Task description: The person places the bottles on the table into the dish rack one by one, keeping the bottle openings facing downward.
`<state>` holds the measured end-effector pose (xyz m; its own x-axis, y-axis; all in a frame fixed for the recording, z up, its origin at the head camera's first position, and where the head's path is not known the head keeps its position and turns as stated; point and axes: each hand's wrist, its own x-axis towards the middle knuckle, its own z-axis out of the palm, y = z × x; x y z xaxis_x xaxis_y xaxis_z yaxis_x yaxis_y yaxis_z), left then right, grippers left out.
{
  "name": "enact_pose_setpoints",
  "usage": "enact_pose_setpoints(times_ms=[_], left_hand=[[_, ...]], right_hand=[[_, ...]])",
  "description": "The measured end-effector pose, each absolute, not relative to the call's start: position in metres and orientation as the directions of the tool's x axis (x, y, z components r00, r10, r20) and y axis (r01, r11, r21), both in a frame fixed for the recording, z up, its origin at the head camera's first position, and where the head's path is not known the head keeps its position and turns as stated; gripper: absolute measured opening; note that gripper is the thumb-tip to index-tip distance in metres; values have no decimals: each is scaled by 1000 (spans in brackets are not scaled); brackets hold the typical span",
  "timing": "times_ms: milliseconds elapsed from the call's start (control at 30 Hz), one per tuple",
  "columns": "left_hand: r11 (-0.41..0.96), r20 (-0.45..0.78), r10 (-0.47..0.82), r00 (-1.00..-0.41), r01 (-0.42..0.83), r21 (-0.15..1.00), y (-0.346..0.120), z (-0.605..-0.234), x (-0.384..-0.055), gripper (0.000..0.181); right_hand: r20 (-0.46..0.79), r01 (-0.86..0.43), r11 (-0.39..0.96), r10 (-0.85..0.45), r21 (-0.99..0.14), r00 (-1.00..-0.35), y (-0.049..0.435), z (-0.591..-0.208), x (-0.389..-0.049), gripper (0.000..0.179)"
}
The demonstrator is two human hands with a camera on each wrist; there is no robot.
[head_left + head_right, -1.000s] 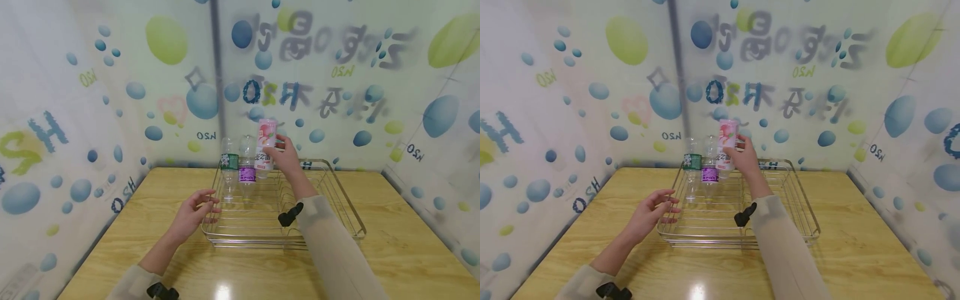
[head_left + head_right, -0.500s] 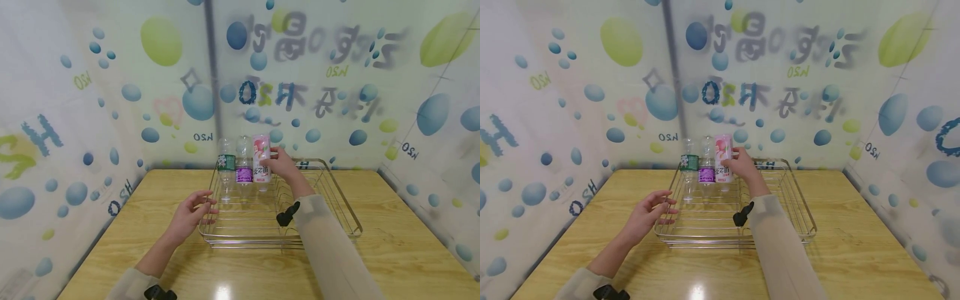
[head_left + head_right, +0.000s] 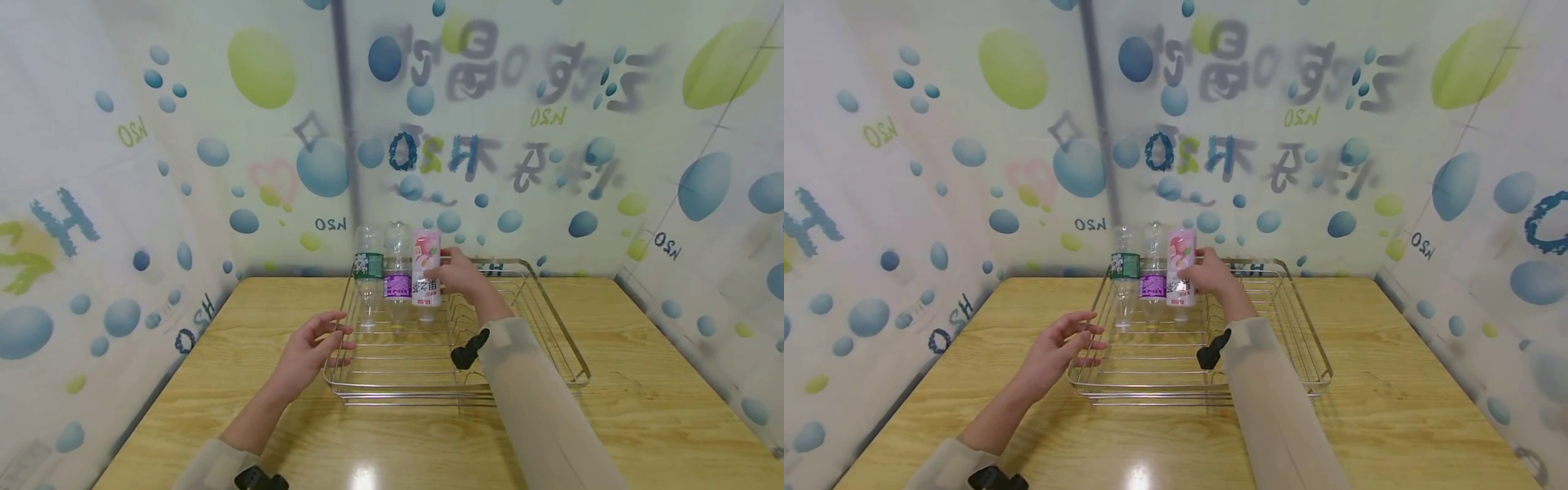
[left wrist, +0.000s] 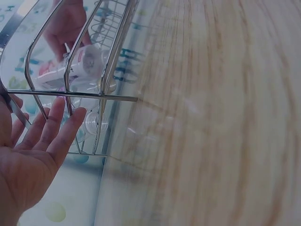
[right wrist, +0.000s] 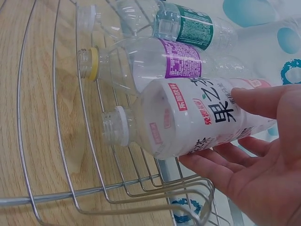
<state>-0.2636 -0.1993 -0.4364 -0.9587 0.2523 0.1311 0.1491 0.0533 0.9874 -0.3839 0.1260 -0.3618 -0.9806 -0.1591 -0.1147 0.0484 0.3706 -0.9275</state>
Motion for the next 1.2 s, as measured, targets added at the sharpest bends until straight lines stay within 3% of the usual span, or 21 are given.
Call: enact_pose_setpoints(times_ms=[667, 1200], left_hand=[[60, 110, 245, -963, 128, 990, -200, -435, -262, 43], [53, 115, 247, -962, 132, 990, -199, -435, -261, 43]], right_hand=[[-131, 44, 332, -245, -942, -961, 127, -365, -384, 85], [-104, 20, 363, -215, -932, -971, 127, -366, -385, 82]])
